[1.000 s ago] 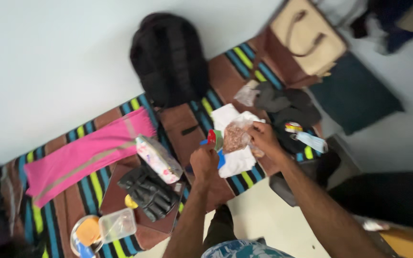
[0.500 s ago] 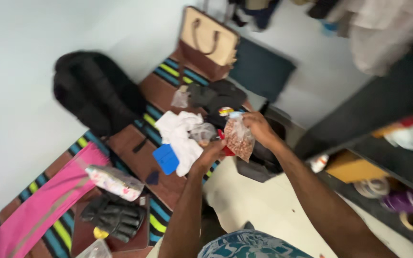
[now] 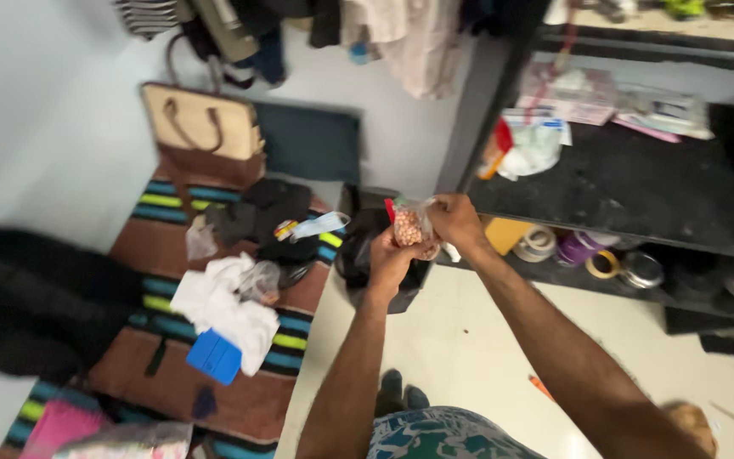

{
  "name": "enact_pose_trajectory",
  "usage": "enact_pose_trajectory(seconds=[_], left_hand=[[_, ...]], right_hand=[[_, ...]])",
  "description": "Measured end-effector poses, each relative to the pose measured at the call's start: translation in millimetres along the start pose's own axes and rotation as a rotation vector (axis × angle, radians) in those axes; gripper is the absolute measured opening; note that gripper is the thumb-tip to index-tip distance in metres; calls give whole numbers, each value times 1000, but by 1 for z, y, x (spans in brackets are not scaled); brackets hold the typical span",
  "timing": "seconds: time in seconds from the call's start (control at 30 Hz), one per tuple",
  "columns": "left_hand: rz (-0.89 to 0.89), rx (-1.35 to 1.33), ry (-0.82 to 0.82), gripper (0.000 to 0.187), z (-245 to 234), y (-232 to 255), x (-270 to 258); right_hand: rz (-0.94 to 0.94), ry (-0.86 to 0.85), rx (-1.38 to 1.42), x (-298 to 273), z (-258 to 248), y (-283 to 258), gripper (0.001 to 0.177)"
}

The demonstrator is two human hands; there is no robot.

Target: The person sweeps a shelf with a broom and then organizes various items from a bed onto the shelf. They place a backpack, a box of tissues, a plastic container, and several small packages onto the shelf.

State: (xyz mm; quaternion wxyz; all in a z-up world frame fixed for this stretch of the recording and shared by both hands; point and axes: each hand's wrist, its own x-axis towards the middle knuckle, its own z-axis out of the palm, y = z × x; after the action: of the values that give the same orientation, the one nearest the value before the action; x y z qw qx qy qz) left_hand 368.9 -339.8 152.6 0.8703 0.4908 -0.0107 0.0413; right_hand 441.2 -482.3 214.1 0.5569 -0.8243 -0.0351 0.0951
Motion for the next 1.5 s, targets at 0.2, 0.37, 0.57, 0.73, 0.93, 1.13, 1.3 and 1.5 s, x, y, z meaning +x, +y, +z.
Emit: enact_pose_trajectory(seconds=[0.2, 0.37, 0.57, 0.73, 0.93, 1.13, 1.3, 1.5], left_hand=[[61, 121, -38, 27, 46, -18, 21], [-41, -18, -72, 24, 46, -57, 41], [-256, -126, -146, 23, 53, -80, 45], [-375, -255, -244, 27, 68, -91, 46], [-680, -442, -418, 81, 77, -75, 39], [-900, -512, -563, 87, 89, -92, 50], [-836, -551, -422, 59, 93, -150, 75], [-370, -689, -340, 39, 138, -195, 89]], right_hand=[[295, -80, 572, 11, -67, 24, 32], [52, -147, 210, -11, -101, -8, 32], [-274, -58, -328, -39, -112, -39, 41], [-248, -20, -294, -42, -127, -29, 32], [-120, -188, -391, -52, -167, -33, 29], [-261, -295, -397, -46, -192, -29, 30], [-169, -290, -101, -27, -205, 4, 26], [-215, 226, -174, -25, -217, 45, 32]])
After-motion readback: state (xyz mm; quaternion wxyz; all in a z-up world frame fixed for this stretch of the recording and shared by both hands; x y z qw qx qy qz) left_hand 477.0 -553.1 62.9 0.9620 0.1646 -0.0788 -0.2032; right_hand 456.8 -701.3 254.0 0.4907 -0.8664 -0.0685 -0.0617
